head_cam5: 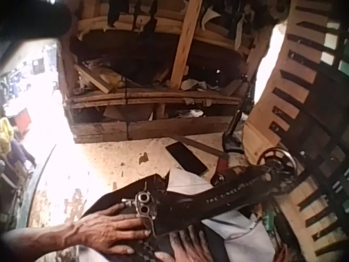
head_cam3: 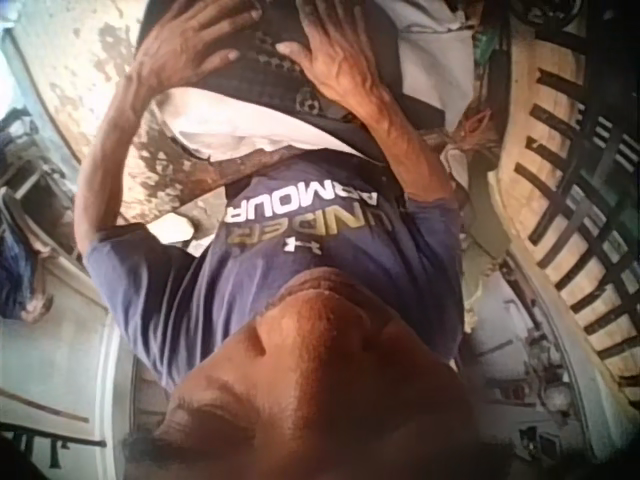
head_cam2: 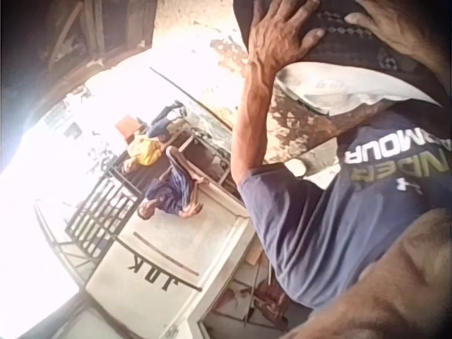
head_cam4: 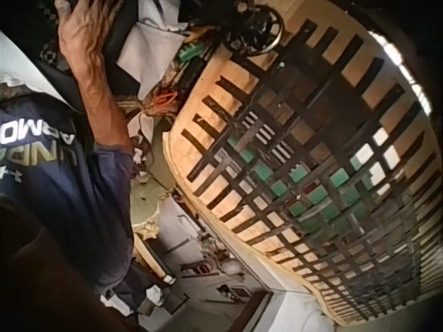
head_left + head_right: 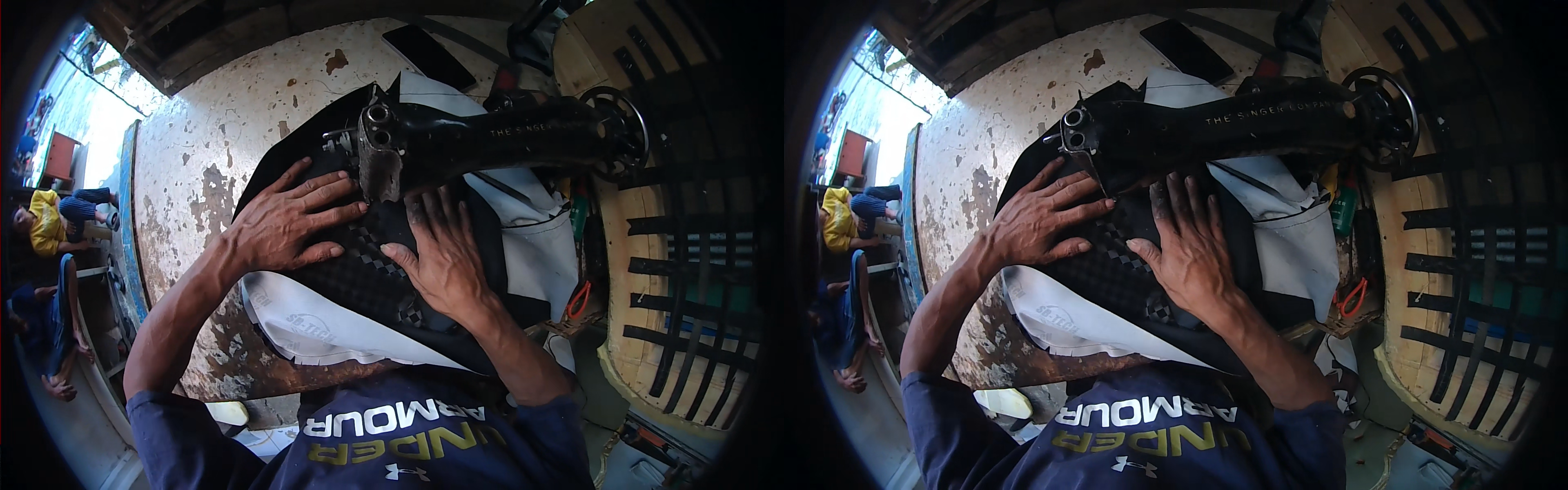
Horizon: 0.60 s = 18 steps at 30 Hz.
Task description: The person cuts a leather piece with scissors, applies oil from a small bottle, and stitches the pieces together using a sewing machine.
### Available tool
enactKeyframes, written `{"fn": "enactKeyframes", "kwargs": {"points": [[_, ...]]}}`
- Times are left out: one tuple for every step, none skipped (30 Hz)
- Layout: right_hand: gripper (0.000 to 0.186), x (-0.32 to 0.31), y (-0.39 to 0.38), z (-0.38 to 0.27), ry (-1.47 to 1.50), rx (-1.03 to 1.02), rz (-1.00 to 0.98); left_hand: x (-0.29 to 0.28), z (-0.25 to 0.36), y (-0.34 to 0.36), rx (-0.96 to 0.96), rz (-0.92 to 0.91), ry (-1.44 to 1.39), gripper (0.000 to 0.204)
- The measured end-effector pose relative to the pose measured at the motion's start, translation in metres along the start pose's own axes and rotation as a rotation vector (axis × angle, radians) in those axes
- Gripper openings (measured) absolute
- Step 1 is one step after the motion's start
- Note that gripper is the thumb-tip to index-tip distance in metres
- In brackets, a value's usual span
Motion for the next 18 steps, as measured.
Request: {"fn": "enactKeyframes", "kwargs": {"points": [[0.082,0.0,-0.001,-0.003,0.0,0.022,0.012,-0.006,0.004,0.001,-0.017,-0.032,0.001,0.061],[0.083,0.002,-0.001,-0.005,0.007,0.03,0.026,-0.01,0.013,0.004,-0.078,-0.01,0.013,0.059],[0.083,0.002,-0.002,-0.008,0.006,0.023,0.027,-0.013,0.033,0.003,-0.15,0.008,0.029,0.057],[0.084,0.004,-0.003,-0.004,0.011,0.032,0.02,-0.014,0.055,0.009,-0.213,0.043,-0.023,0.057],[0.086,0.004,-0.006,-0.002,0.0,0.038,0.015,-0.014,0.075,0.008,-0.223,0.048,-0.16,0.062],[0.086,0.004,-0.006,-0.003,0.001,0.029,0.01,-0.002,0.082,-0.002,-0.221,0.046,-0.169,0.066],[0.088,0.004,-0.005,-0.003,0.008,0.022,0.011,0.013,0.084,-0.009,-0.218,0.043,-0.179,0.07],[0.09,0.002,-0.005,-0.004,0.013,0.021,0.016,0.018,0.078,-0.014,-0.188,0.026,-0.098,0.075],[0.09,0.0,-0.005,-0.004,0.013,0.021,0.015,0.022,0.075,-0.018,-0.189,0.025,-0.098,0.075],[0.092,-0.002,-0.006,-0.003,0.022,0.027,-0.001,0.024,0.072,-0.02,-0.177,0.031,-0.114,0.074],[0.094,-0.004,-0.006,-0.002,0.03,0.03,-0.019,0.026,0.07,-0.021,-0.169,0.038,-0.131,0.074],[0.094,-0.005,-0.006,-0.002,0.032,0.027,-0.021,0.029,0.065,-0.021,-0.151,0.047,-0.136,0.073],[0.095,-0.006,-0.005,-0.002,0.032,0.041,-0.039,0.029,0.062,-0.019,-0.155,0.045,-0.136,0.073],[0.097,-0.006,-0.005,-0.002,0.035,0.056,-0.056,0.029,0.06,-0.019,-0.136,0.047,-0.136,0.073],[0.097,-0.005,-0.004,-0.001,0.041,0.054,-0.058,0.029,0.058,-0.018,-0.117,0.048,-0.136,0.072],[0.097,-0.005,-0.002,0.001,0.021,0.044,-0.043,0.028,0.056,-0.017,-0.12,0.042,-0.135,0.072],[0.097,-0.004,0.0,0.003,-0.001,0.036,-0.028,0.028,0.053,-0.016,-0.107,0.044,-0.135,0.072],[0.096,-0.005,0.0,0.004,0.019,0.038,-0.034,0.028,0.051,-0.014,-0.094,0.046,-0.134,0.072]]}}
Point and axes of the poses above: each hand's wrist, its own y-axis towards the middle knuckle, its own x-axis out of the palm, z = x × y, the point moved 1 cm from there along y, towards the middle knuckle
